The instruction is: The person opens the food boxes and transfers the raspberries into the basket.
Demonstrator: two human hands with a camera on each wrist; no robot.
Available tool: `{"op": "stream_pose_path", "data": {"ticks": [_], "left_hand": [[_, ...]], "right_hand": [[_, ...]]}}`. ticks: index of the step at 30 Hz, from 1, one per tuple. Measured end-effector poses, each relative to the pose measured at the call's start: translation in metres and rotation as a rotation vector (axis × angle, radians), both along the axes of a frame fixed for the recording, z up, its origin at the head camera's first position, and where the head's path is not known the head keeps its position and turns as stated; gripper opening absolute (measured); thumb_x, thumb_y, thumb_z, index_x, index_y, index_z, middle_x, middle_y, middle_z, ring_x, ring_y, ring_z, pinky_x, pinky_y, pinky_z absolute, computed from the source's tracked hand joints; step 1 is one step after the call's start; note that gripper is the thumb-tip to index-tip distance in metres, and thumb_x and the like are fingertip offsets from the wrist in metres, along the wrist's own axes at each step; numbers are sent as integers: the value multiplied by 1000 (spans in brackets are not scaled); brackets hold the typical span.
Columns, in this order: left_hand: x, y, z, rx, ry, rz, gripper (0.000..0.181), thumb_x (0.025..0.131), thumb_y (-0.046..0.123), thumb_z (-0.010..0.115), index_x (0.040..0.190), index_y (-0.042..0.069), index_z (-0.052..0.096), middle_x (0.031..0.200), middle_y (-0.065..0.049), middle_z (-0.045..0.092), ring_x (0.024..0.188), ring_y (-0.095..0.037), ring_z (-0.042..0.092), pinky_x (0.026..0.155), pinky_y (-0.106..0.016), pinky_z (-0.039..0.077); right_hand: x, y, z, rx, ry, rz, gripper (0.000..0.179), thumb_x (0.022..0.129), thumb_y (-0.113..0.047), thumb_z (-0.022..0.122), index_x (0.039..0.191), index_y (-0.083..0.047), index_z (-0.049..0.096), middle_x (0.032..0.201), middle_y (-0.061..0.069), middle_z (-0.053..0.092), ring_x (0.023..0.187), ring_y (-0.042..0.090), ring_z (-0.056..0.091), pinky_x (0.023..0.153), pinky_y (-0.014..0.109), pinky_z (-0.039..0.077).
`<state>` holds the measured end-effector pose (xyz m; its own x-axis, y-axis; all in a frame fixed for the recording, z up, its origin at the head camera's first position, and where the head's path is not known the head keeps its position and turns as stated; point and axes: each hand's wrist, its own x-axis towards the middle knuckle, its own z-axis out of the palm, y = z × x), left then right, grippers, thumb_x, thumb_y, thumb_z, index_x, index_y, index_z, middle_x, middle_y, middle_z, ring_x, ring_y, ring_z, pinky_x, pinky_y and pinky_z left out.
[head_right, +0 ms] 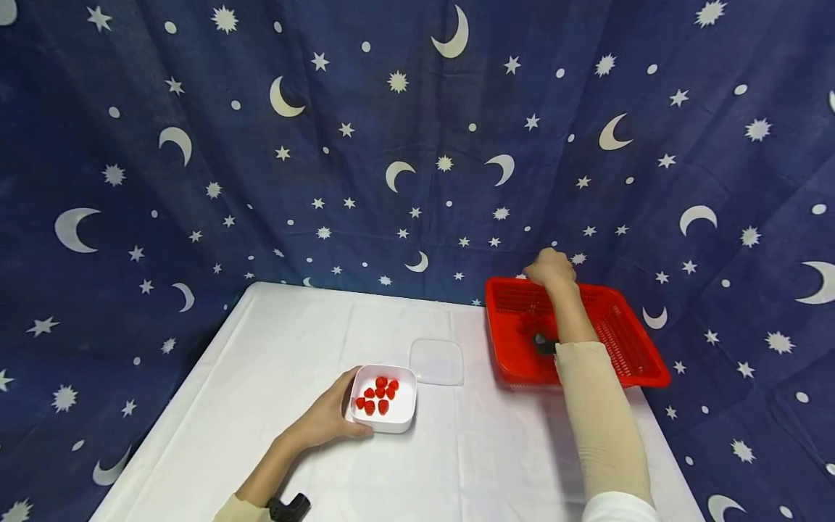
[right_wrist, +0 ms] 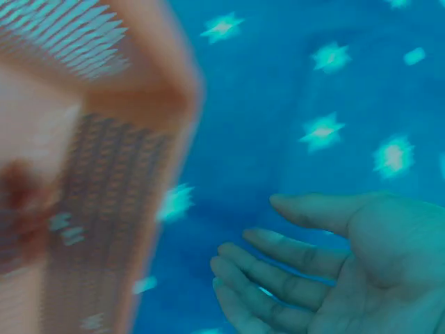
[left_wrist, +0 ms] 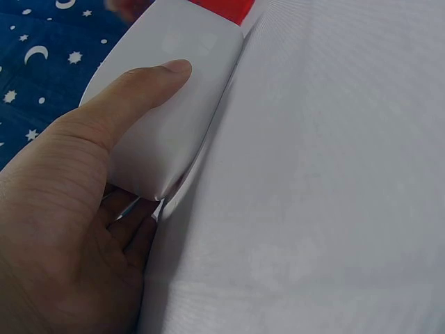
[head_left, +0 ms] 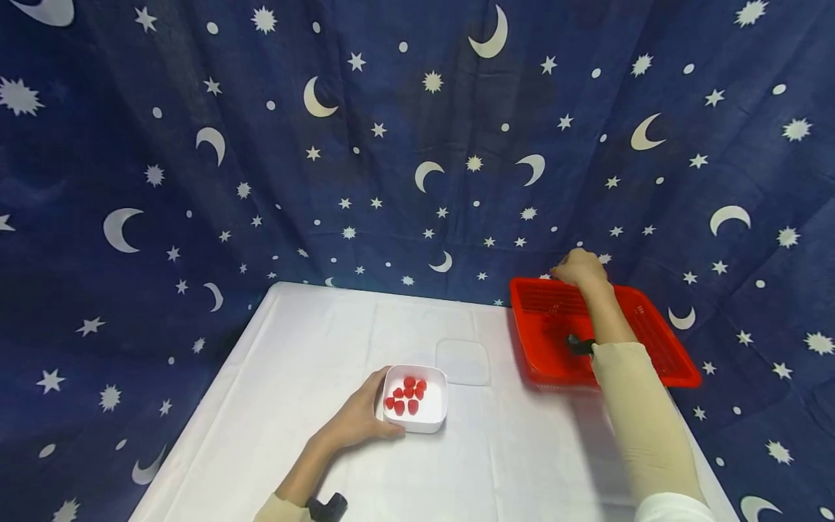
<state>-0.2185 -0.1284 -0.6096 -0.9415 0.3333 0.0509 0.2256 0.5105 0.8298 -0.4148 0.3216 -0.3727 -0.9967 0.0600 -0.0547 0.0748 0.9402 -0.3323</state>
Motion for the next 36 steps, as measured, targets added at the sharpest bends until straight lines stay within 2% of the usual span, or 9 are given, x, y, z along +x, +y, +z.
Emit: {"op": "stream_pose_path", "data": {"ticks": [6,11,14,16,20,23,28,32,36], "left_hand": [[-2,-1,-2,-5,12,-6,128,64,57,95,165,18,26,167,-4,35,155,-30,31,123,-58,30],[-2,-2,-1,-14,30,-9,127,64,58,95,165,18,27,167,-3,36,155,-28,31,123,-56,30],[-3,-2,-1,-8,40,-10,127,64,59,95,164,17,27,166,-3,37,155,-28,32,123,-55,31],[-3,-2,-1,-2,41,-12,127,64,59,95,164,17,28,166,-2,38,154,-28,34,123,-55,32],[-2,-2,-3,13,38,-30,127,66,59,94,165,19,26,165,0,38,153,-26,36,122,-55,33],[-1,-2,-4,22,32,-42,126,67,59,94,166,23,24,165,2,38,152,-26,37,122,-56,34],[0,-2,-4,29,9,-43,129,67,57,94,167,31,17,169,2,31,154,-26,34,123,-57,31],[0,-2,-3,53,10,-58,129,69,54,94,168,32,14,170,0,29,155,-29,32,123,-60,29],[0,-3,-2,64,11,-69,125,70,52,94,167,32,17,169,1,29,154,-29,32,122,-60,30]], "right_hand": [[33,-66,24,-115,280,156,33,98,-22,67,120,3,73,116,24,73,105,43,68,93,61,54],[65,-131,14,-169,420,408,25,96,-17,72,114,-2,77,108,14,78,97,30,74,88,49,61],[85,-172,-10,-182,405,563,21,93,-16,76,111,-6,79,105,7,79,94,23,75,84,42,62],[98,-195,-31,-166,353,654,20,93,-16,78,111,-9,80,104,3,79,93,20,74,84,37,62],[120,-230,-72,-92,257,775,22,89,-16,82,111,-13,80,101,-1,79,91,14,73,82,30,61],[130,-246,-93,-55,199,810,26,86,-15,85,112,-14,80,102,-2,79,92,13,73,81,29,61],[137,-259,-117,-3,106,867,37,78,-21,94,112,-18,80,99,-4,76,86,9,67,73,25,57],[138,-263,-130,25,119,890,43,70,-28,99,106,-20,77,89,-9,70,78,4,60,65,20,52],[141,-265,-138,26,142,835,42,69,-33,99,93,-19,67,78,-14,61,68,3,56,58,19,48]]}}
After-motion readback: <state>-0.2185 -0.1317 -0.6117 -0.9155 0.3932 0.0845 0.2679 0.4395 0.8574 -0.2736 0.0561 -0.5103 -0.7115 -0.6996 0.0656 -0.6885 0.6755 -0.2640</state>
